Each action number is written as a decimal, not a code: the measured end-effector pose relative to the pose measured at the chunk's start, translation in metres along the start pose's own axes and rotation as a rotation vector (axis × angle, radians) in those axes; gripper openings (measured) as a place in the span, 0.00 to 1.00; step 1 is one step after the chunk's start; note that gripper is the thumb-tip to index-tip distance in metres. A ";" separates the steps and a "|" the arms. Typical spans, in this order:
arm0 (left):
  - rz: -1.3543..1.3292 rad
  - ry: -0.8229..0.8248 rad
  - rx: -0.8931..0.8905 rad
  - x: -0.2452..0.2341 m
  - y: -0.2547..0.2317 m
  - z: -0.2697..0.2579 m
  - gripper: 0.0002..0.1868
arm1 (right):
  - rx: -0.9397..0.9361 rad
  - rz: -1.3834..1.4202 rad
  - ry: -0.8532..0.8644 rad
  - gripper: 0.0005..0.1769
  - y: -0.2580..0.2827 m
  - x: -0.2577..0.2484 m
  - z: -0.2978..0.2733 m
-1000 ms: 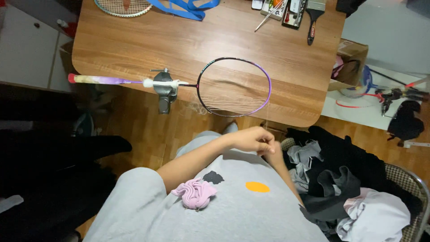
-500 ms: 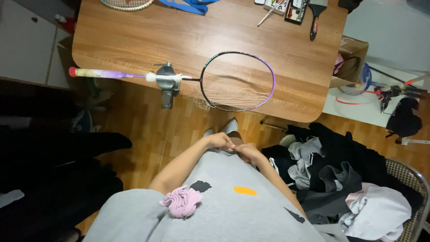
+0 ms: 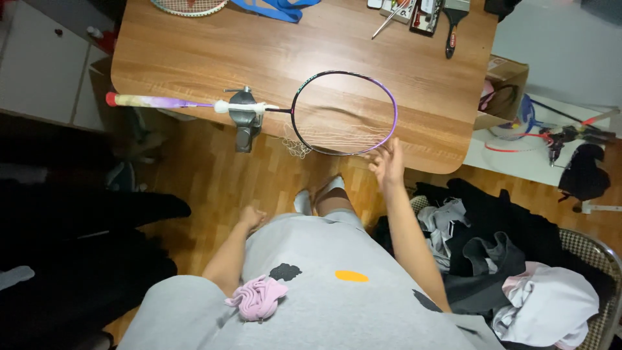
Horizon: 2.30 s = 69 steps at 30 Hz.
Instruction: The user is untangling a large bundle of badminton string while a racket is secured in a mounting clamp.
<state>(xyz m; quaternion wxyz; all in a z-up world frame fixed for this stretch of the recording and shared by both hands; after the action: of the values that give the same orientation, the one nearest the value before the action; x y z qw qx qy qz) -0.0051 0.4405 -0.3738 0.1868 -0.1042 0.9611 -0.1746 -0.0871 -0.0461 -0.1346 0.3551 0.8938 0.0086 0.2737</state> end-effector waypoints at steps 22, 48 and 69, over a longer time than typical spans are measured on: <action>0.014 -0.062 0.808 -0.013 -0.340 -0.094 0.17 | 0.123 -0.104 -0.590 0.14 -0.137 -0.325 -0.051; -0.098 0.099 0.516 0.062 -0.309 -0.016 0.17 | -0.178 -0.285 0.090 0.20 0.008 -0.037 0.048; -0.333 -0.072 0.772 0.076 -0.461 -0.056 0.21 | -0.237 -1.504 -0.148 0.15 -0.060 -0.340 -0.046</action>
<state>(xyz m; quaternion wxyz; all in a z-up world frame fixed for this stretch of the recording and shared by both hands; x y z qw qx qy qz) -0.0342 0.0142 -0.1769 0.2148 -0.1865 0.7880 -0.5460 -0.3886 -0.0438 -0.3094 0.5388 0.6195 0.5616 -0.1030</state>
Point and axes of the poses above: each hand's wrist, its own z-axis towards the middle knuckle, its own x-axis out of the palm, y = z × x, the point moved 4 cm from there along z, towards the middle knuckle, and after that the axes turned 12 degrees about z, right-handed, at the moved point
